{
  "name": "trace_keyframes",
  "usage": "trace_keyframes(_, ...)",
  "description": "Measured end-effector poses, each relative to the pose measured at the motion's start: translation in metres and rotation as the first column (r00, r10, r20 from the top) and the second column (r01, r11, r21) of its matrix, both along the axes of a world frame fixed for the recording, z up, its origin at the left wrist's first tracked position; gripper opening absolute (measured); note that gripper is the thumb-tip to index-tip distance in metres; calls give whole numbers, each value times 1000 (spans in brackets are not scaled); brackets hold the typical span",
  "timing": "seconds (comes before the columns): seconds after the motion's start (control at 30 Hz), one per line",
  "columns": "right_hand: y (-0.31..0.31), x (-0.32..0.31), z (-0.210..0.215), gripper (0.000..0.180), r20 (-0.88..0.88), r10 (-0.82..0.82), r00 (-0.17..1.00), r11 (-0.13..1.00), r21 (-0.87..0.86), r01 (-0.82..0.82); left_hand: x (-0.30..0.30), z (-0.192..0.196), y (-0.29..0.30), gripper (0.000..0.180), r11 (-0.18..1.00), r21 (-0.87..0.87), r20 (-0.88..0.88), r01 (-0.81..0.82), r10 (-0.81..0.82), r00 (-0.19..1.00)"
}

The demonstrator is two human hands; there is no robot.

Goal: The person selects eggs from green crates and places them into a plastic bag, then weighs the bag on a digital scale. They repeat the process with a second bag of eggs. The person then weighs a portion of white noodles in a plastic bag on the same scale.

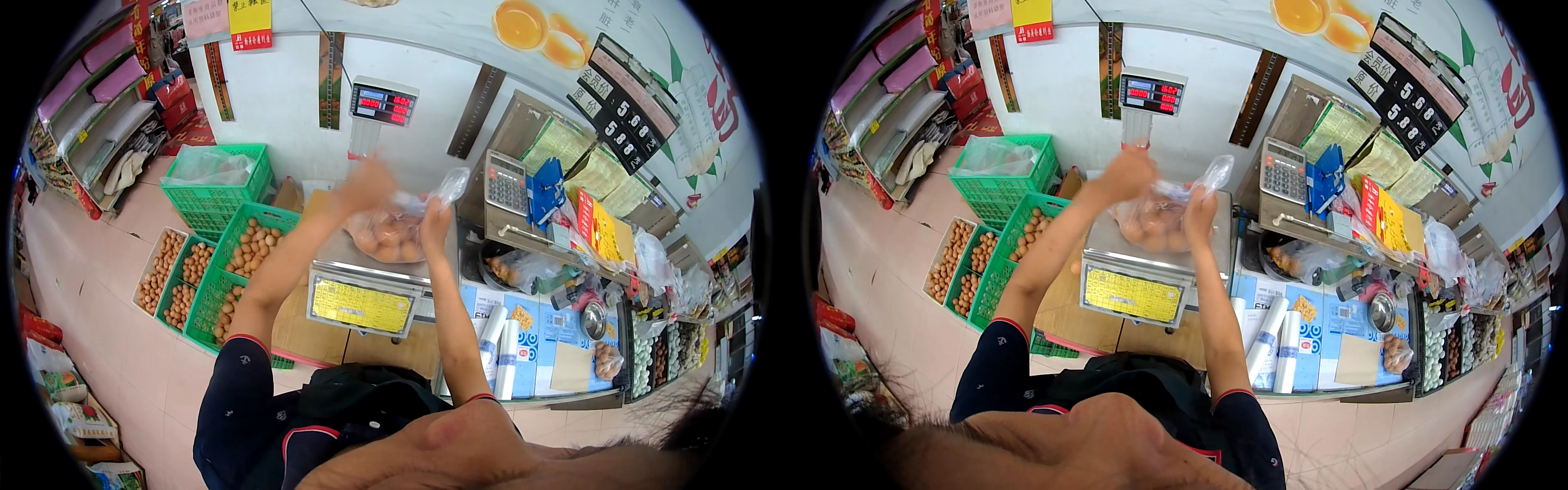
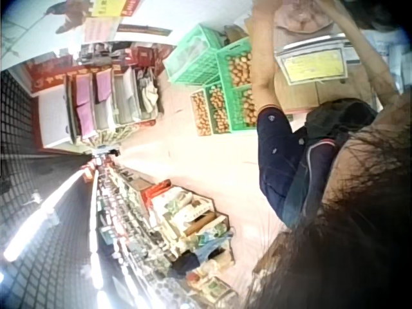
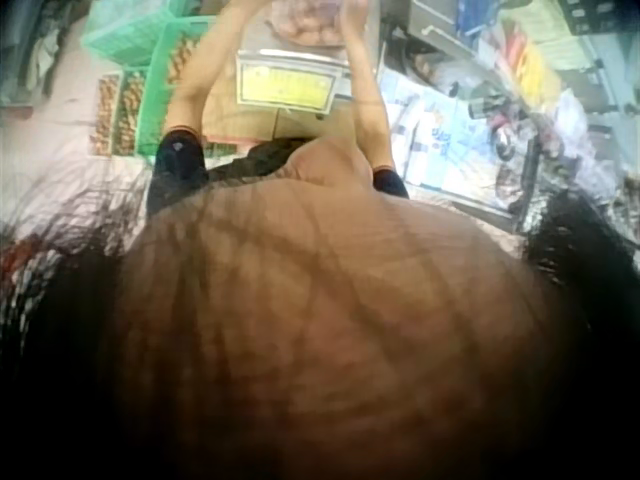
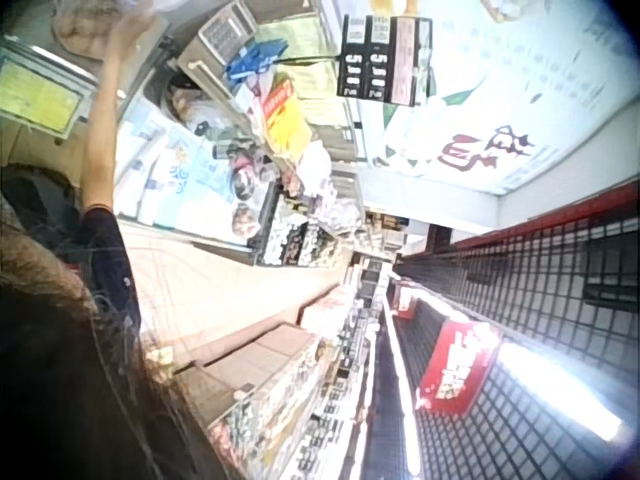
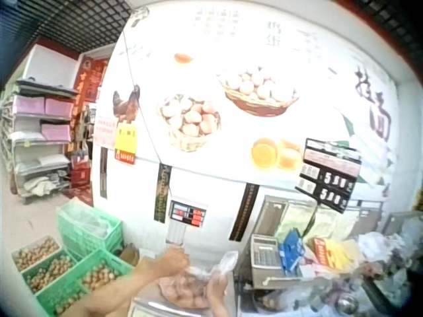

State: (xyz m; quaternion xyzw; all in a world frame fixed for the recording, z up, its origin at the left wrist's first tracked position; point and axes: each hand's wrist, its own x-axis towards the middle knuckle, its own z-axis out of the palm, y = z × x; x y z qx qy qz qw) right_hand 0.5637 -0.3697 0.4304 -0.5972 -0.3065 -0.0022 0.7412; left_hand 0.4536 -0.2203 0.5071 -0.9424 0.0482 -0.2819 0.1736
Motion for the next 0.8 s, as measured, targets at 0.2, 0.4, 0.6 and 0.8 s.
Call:
trace_keyframes(0.2,10,14,-8,33,-241,-81,967,995,33,92,-45,1,11,31,338,-893,371,298,179,911)
trace_keyframes(0.4,8,-9,21,32,-131,-42,991,999,-26,39,-29,-84,-39,37,108,-944,320,313,58,945)
trace_keyframes(0.6,9,-12,26,24,-121,-60,991,998,3,61,3,-81,-60,41,-10,-943,307,334,370,877)
trace_keyframes(0.8,4,-15,20,22,-61,-49,997,994,-105,43,0,-72,-64,41,-235,-919,227,317,343,912)
